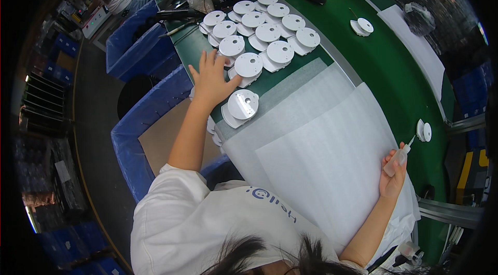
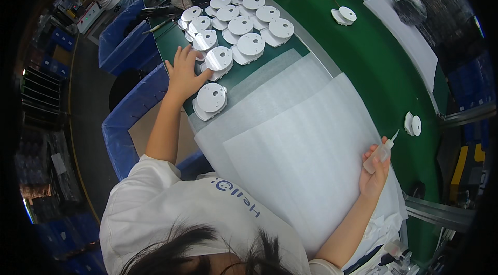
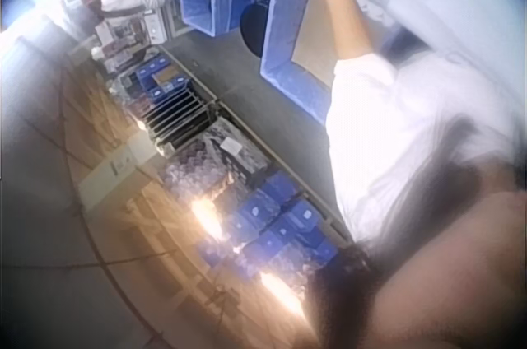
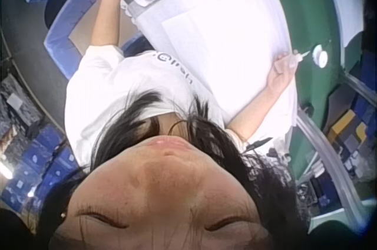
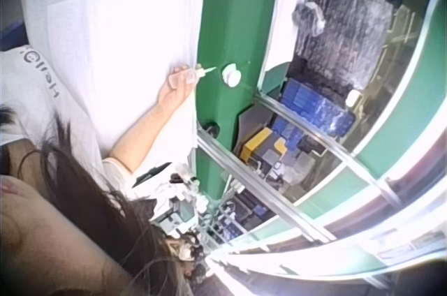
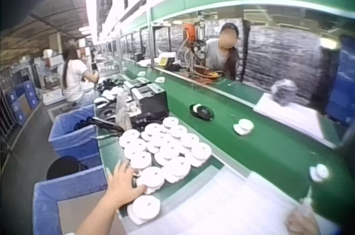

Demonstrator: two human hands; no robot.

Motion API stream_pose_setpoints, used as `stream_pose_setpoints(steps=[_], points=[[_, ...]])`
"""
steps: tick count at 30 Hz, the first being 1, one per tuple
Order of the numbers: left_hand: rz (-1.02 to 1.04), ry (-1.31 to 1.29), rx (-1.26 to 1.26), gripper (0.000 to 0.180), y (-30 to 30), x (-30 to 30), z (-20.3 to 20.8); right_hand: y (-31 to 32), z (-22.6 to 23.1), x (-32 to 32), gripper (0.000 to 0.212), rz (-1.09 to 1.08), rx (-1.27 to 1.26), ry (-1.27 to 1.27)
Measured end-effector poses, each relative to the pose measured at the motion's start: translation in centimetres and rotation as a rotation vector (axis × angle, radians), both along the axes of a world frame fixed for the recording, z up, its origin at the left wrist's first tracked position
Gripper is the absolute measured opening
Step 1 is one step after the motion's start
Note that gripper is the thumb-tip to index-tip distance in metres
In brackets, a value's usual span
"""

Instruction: Assembling electronic components and applying liquid from a squeeze bottle to circular parts on a factory assembly line.

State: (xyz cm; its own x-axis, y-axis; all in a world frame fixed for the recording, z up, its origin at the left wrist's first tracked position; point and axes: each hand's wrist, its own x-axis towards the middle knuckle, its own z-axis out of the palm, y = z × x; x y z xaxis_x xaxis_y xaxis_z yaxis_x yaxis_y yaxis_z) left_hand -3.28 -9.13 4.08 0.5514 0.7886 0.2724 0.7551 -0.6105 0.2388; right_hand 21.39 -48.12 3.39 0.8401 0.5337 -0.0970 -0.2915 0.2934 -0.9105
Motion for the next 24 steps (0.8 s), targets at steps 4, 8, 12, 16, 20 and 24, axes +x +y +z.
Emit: stream_pose_setpoints(steps=[4,8,12,16,20,24], points=[[0.000,-0.028,-0.005,0.034,0.6,0.0,0.0,-0.2,0.0,0.0,0.060,-0.007,0.016,0.006],[0.014,-0.097,0.021,0.016,1.6,-0.4,-0.2,0.0,0.1,0.0,0.060,-0.004,0.035,0.033],[-0.010,-0.152,0.103,0.017,2.9,-0.6,-1.3,0.1,0.3,-0.1,0.060,-0.016,0.022,0.033],[-0.098,-0.434,0.239,0.019,2.7,-0.6,-1.2,0.1,0.4,-0.3,0.058,-0.027,0.014,0.044],[-0.095,-0.710,-0.269,0.023,-0.1,-3.4,-0.3,0.0,0.1,0.3,0.058,0.003,0.053,0.031],[-0.305,-0.370,-0.423,0.058,-4.0,-4.9,2.0,0.7,-0.2,-0.1,0.055,-0.081,0.051,-0.037]])
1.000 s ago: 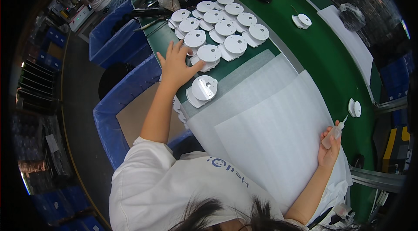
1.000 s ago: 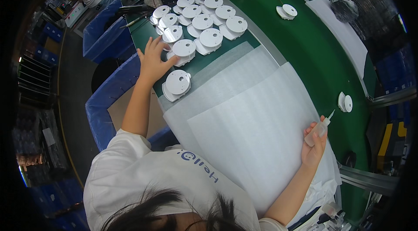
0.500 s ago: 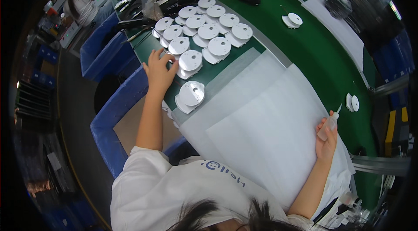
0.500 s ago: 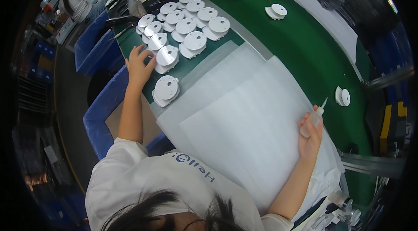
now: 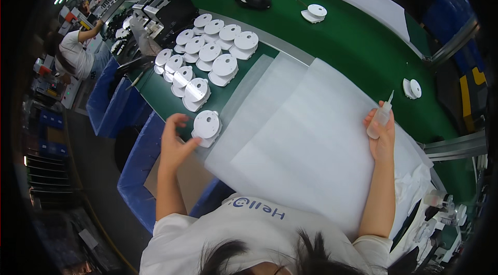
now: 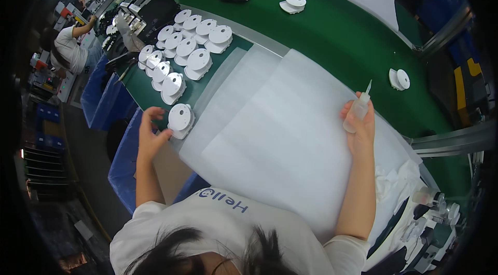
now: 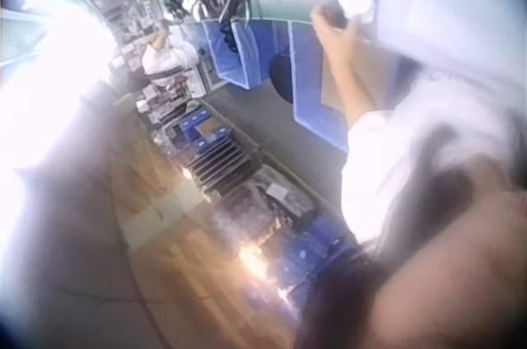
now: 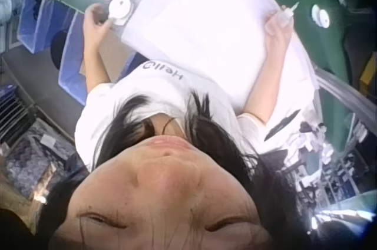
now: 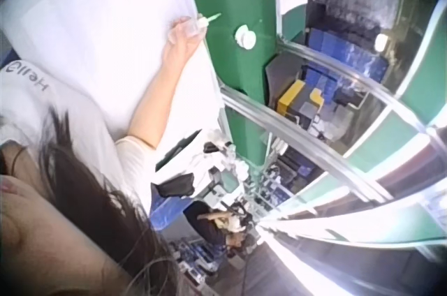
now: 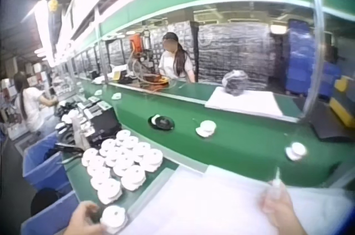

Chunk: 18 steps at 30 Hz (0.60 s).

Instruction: Assembling electronic components and applying liquid from a squeeze bottle to circular parts on a factory assembly line.

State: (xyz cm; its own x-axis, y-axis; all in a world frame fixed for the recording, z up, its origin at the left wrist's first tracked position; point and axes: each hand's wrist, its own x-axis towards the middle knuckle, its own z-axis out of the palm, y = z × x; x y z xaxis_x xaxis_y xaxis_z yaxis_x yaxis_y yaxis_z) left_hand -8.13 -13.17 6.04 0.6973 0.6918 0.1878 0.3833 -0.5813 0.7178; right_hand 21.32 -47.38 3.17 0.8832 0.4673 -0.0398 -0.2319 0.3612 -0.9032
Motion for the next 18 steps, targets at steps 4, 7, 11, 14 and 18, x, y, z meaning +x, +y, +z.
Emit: stream_pose_setpoints(steps=[4,7,11,14,18], points=[[-0.059,0.061,0.094,0.068,-1.1,0.7,-0.7,0.5,-0.1,-0.5,0.050,-0.019,-0.147,-0.177],[-0.047,0.044,0.178,0.064,-1.6,1.8,-1.2,0.5,0.3,-0.6,0.047,0.018,-0.251,-0.234],[-0.039,0.047,0.266,0.060,-1.9,2.2,-1.3,0.2,0.1,-0.4,0.044,0.055,-0.296,-0.252],[-0.108,0.052,0.250,0.058,-2.1,2.0,-0.6,0.2,0.5,-0.4,0.043,0.060,-0.288,-0.213],[-0.089,0.027,0.214,0.058,-2.6,1.6,-0.8,0.3,0.5,-0.2,0.043,0.071,-0.285,-0.227]])
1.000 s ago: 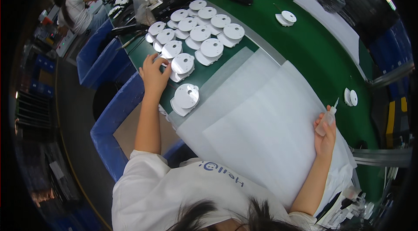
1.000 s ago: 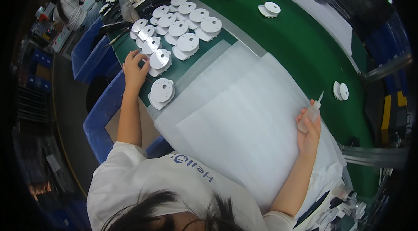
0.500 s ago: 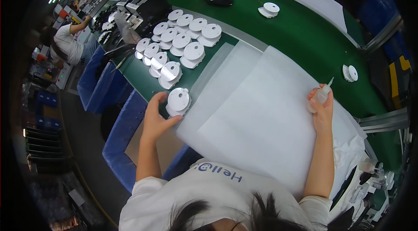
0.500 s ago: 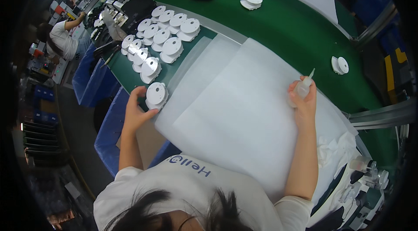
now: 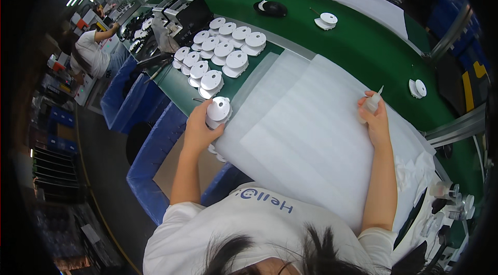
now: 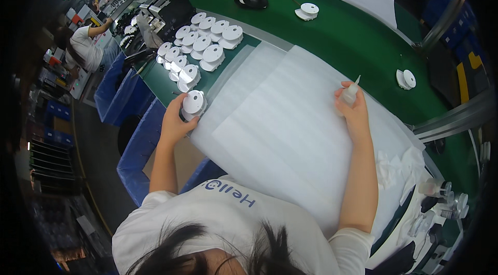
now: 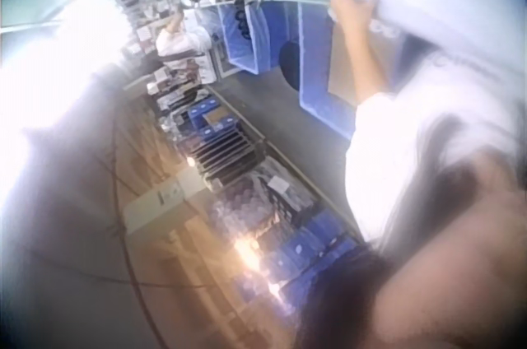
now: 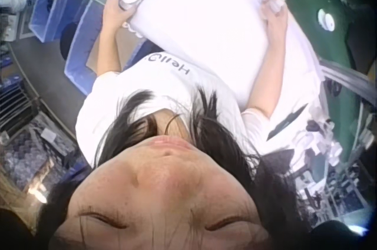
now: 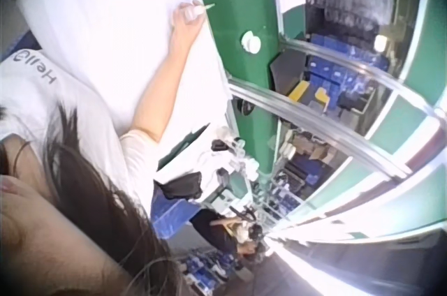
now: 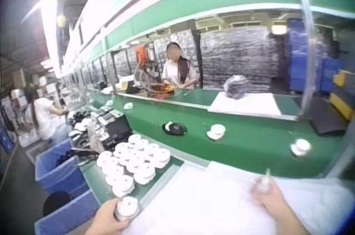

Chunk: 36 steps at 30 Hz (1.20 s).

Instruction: Assembling electronic components and applying liquid from a squeeze bottle to circular parts on a factory assembly line.

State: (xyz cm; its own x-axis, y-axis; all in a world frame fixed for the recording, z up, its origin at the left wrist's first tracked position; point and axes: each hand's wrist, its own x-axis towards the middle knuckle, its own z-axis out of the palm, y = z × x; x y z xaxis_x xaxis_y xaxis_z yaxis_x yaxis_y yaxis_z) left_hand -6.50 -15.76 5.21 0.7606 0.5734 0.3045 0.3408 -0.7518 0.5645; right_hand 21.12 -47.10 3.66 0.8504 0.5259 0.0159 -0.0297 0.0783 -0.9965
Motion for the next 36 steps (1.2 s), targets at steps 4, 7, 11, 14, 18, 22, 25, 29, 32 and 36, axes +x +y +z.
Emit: stream_pose_setpoints(steps=[4,7,11,14,18,22,25,29,32,36], points=[[0.050,-0.010,0.190,0.058,-0.8,-0.2,0.1,0.0,0.0,0.2,0.042,-0.004,-0.022,-0.013],[0.122,-0.058,0.370,0.056,-1.3,-0.9,0.5,-0.1,0.0,0.4,0.041,0.005,-0.001,-0.016],[0.142,-0.288,0.351,0.051,-2.9,0.7,2.5,-1.0,-0.7,1.1,0.041,0.004,-0.009,0.022],[-0.030,-0.358,0.426,0.046,-4.3,4.4,5.0,0.0,-0.1,0.8,0.041,0.040,0.007,-0.017],[-0.153,-0.345,0.256,0.045,-4.5,14.3,3.1,0.2,0.2,0.6,0.040,0.031,0.019,-0.019],[-0.187,-0.266,0.300,0.043,-2.0,19.6,-2.0,0.1,0.1,0.4,0.040,0.008,-0.016,-0.019],[-0.120,-0.227,0.276,0.042,-2.1,20.3,-2.8,-0.2,-0.1,0.6,0.041,0.015,-0.004,0.003],[-0.013,-0.205,0.228,0.040,-2.3,20.6,-3.1,-0.3,-0.5,1.0,0.041,0.040,0.031,-0.003],[-0.033,-0.223,0.155,0.041,-2.4,21.0,-2.8,-0.5,-0.5,1.0,0.041,0.034,0.050,-0.001],[-0.008,-0.231,0.161,0.041,-1.8,21.3,-2.5,-0.6,-0.8,0.9,0.041,0.017,0.060,-0.003]])
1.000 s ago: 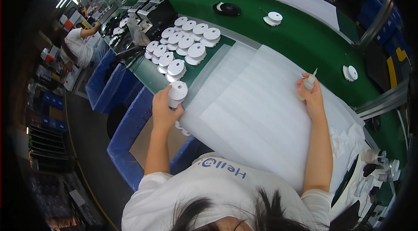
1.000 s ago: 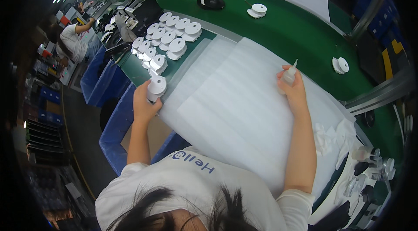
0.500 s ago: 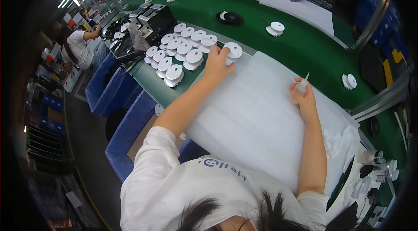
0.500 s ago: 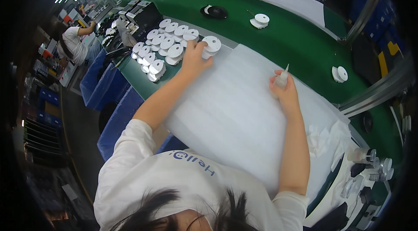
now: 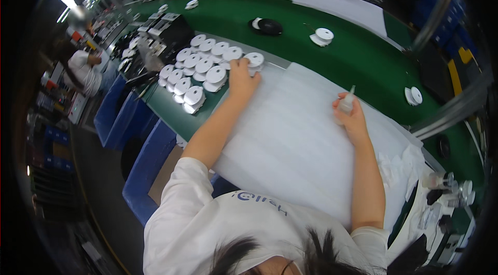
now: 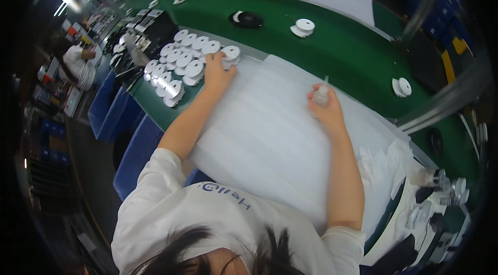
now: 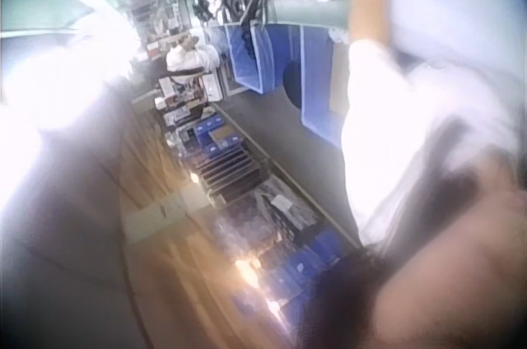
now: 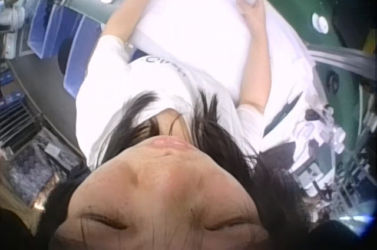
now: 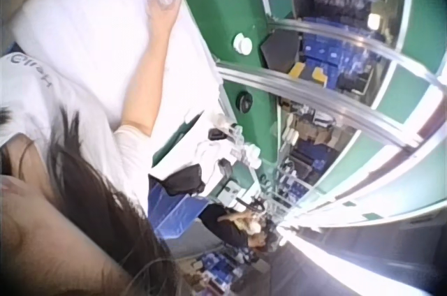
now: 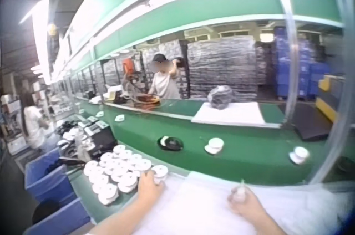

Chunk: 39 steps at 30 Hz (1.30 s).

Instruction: Assembling electronic components and applying liquid from a squeeze bottle to circular parts on a factory assembly line.

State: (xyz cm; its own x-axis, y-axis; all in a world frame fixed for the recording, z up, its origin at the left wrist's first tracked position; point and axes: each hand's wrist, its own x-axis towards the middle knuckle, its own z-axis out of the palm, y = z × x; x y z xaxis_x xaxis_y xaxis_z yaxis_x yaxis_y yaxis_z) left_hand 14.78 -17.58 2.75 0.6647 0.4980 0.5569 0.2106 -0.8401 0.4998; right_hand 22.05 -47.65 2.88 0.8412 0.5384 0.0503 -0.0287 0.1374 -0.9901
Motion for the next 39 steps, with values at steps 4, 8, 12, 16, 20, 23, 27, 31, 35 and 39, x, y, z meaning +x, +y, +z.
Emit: stream_pose_setpoints(steps=[4,8,12,16,20,23,27,31,35,39], points=[[0.045,0.078,0.029,0.044,0.3,0.7,-0.5,0.0,-0.7,-0.1,0.042,0.059,-0.098,-0.174],[0.083,0.106,0.054,0.044,1.0,0.0,-0.2,0.0,0.4,-0.5,0.044,0.062,-0.148,-0.214],[0.092,0.149,0.163,0.046,-0.9,1.0,1.7,-0.5,1.1,-0.7,0.055,0.014,-0.207,-0.291],[-0.135,-0.054,0.448,0.046,-3.9,5.6,4.0,-3.1,5.3,-2.4,0.074,-0.081,-0.391,-0.369],[-0.280,0.052,0.355,0.048,-6.3,12.7,6.2,-9.1,13.1,-7.2,0.064,-0.334,-0.753,-0.884],[-0.272,0.278,0.293,0.052,-7.8,18.0,6.9,-14.3,17.7,-9.8,0.031,-0.746,-0.570,-0.569],[-0.197,0.561,0.176,0.064,-8.6,23.1,6.3,-22.0,18.1,-2.5,0.033,-1.177,-0.589,-0.494],[-0.293,0.691,0.125,0.071,-9.8,25.8,5.4,-27.3,12.9,8.8,0.035,-1.309,-0.961,-0.582],[-0.206,0.636,0.189,0.071,-12.7,25.2,4.0,-27.7,1.8,16.7,0.032,-1.163,-1.157,-0.698],[-0.117,0.590,0.213,0.062,-12.9,25.7,2.9,-22.9,1.9,19.1,0.035,-0.704,-1.308,-0.668]])
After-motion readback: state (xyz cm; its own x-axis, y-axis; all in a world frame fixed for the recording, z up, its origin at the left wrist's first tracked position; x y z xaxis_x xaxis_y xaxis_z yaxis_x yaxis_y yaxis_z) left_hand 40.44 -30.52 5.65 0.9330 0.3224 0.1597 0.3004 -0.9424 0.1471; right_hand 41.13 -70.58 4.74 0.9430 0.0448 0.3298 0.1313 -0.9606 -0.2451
